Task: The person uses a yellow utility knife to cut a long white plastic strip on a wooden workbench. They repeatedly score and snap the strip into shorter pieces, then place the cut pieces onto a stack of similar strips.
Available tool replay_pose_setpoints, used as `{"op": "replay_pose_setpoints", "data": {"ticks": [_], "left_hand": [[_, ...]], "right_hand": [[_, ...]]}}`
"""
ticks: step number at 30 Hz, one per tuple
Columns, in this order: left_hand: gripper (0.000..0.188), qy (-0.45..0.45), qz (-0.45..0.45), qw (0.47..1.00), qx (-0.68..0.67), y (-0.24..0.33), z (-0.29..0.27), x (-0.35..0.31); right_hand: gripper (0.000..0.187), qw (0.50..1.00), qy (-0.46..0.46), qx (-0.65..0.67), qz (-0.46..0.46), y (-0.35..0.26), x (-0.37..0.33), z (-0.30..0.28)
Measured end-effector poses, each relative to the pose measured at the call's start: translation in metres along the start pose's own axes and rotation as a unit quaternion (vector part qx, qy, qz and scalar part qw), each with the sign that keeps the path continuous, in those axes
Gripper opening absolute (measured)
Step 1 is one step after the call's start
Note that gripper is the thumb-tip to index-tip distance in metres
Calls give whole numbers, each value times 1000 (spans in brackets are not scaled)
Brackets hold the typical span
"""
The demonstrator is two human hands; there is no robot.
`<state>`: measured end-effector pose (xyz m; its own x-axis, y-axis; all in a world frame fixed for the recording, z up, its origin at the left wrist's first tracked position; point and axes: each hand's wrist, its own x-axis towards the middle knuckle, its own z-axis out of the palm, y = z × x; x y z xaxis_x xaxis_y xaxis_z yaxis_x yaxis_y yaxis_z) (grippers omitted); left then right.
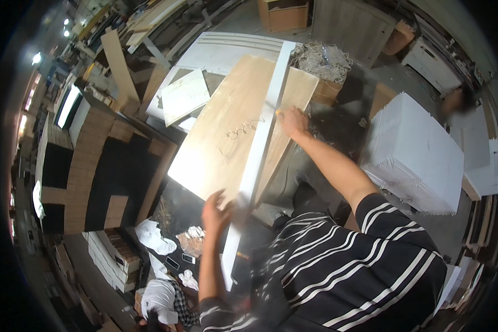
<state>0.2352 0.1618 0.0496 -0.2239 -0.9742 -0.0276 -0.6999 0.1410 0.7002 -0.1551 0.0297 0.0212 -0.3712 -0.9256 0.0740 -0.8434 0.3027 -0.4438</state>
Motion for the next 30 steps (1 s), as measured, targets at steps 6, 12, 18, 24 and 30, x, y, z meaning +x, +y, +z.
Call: {"op": "replay_pose_setpoints", "data": {"ticks": [6, 12, 18, 24, 30], "left_hand": [[27, 199, 165, 945, 202, 93, 112, 73], [16, 293, 227, 909, 192, 80, 129, 75], [30, 188, 194, 945, 187, 68, 134, 56], [40, 129, 136, 959, 212, 66, 133, 33], [46, 139, 167, 953, 214, 44, 114, -11]], "right_hand": [[27, 998, 11, 53, -17, -11, -47, 5], [24, 999, 38, -2, -7, -9, -17, 6], [22, 998, 57, -10, -12, -11, -15, 15], [25, 997, 57, -40, -20, -11, -7, 14], [26, 999, 36, -34, 21, -13, 18, 14]]}}
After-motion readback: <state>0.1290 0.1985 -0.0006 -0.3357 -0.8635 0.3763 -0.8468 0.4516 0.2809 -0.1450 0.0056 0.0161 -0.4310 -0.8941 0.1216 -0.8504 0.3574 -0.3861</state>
